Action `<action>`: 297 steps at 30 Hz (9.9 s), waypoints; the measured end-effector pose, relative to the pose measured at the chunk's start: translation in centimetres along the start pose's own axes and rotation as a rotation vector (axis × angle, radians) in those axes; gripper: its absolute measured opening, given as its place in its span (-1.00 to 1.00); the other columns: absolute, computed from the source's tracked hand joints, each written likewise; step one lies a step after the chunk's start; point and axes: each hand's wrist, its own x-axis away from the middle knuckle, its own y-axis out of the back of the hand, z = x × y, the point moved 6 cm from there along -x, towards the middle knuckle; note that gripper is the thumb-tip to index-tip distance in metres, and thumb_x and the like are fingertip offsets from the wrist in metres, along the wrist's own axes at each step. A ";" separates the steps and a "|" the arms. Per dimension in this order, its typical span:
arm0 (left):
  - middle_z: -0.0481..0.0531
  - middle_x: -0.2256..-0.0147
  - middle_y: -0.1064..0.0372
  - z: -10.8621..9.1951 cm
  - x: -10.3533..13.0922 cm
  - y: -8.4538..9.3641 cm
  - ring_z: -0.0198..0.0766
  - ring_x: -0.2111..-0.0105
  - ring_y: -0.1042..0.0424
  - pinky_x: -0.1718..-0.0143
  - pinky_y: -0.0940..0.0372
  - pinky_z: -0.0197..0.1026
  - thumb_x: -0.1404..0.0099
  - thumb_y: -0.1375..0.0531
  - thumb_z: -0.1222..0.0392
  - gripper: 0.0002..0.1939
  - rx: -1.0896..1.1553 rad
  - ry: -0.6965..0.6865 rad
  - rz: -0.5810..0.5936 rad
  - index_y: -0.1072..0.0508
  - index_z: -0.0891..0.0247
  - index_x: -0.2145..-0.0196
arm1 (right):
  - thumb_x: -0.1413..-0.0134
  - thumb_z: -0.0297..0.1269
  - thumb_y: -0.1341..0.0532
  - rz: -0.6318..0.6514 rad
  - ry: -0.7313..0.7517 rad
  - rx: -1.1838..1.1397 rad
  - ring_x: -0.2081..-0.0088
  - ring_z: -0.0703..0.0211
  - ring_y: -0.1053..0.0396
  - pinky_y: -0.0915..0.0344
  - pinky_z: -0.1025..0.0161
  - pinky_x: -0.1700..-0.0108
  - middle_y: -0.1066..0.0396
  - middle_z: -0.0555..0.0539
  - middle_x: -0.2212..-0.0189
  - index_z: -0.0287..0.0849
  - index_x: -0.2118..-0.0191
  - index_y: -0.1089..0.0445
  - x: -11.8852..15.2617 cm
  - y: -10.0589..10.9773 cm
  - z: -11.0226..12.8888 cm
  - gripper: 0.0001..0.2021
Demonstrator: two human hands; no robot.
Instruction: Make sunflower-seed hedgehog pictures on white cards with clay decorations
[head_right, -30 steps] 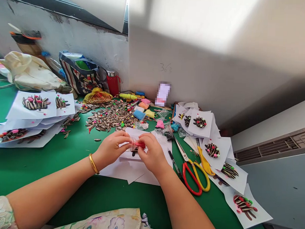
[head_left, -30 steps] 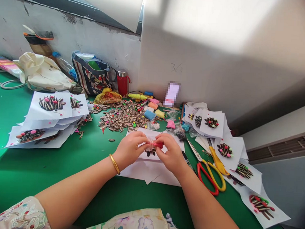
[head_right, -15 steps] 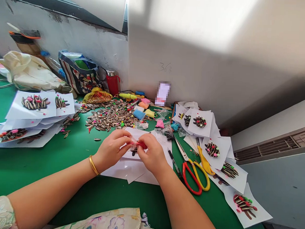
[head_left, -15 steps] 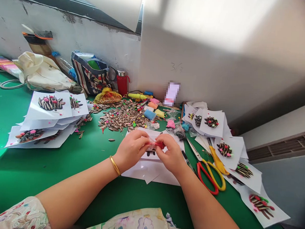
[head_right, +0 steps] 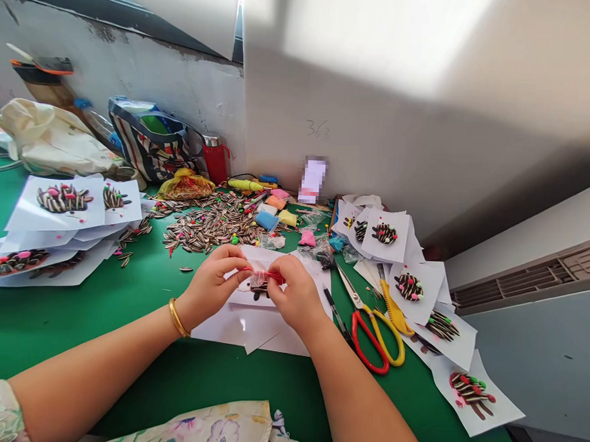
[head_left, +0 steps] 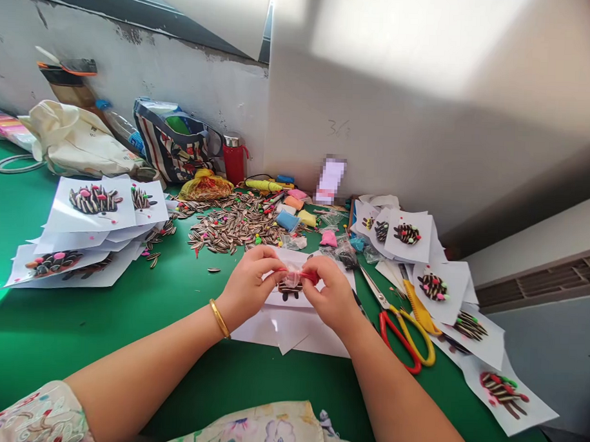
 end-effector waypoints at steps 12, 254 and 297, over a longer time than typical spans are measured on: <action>0.00 0.43 -0.44 1.9 -0.3 -1.2 -0.26 0.40 -0.36 0.34 -0.26 -0.22 -0.08 -0.37 0.03 -0.77 0.589 0.450 0.093 -0.54 0.26 0.43 | -0.10 -0.37 -0.20 -0.006 -0.158 -0.132 0.28 0.17 -0.31 -0.29 0.22 0.24 -0.36 -0.02 0.33 -0.11 0.28 -0.37 0.1 -0.3 -1.6 -0.95; 0.03 0.32 -0.42 3.6 -0.2 -1.3 -0.23 0.28 -0.38 0.19 -0.27 -0.15 -0.17 -0.26 -0.12 -0.66 0.680 0.596 0.020 -0.50 0.25 0.36 | -0.14 -0.20 -0.23 -0.102 -0.247 0.616 0.05 -0.13 -0.27 -0.20 -0.03 0.03 -0.45 -0.19 0.15 -0.13 0.12 -0.51 -1.2 2.2 -6.6 -0.77; -0.02 0.32 -0.41 -0.3 0.1 -0.7 -0.30 0.31 -0.39 0.22 -0.30 -0.24 -0.32 -0.23 0.18 -0.90 0.024 -0.141 0.131 -0.56 0.11 0.23 | -0.34 -0.08 -0.05 0.280 -0.240 -0.394 0.31 0.18 -0.34 -0.28 0.24 0.22 -0.42 -0.03 0.37 -0.14 0.24 -0.44 0.4 -2.2 -0.1 -0.69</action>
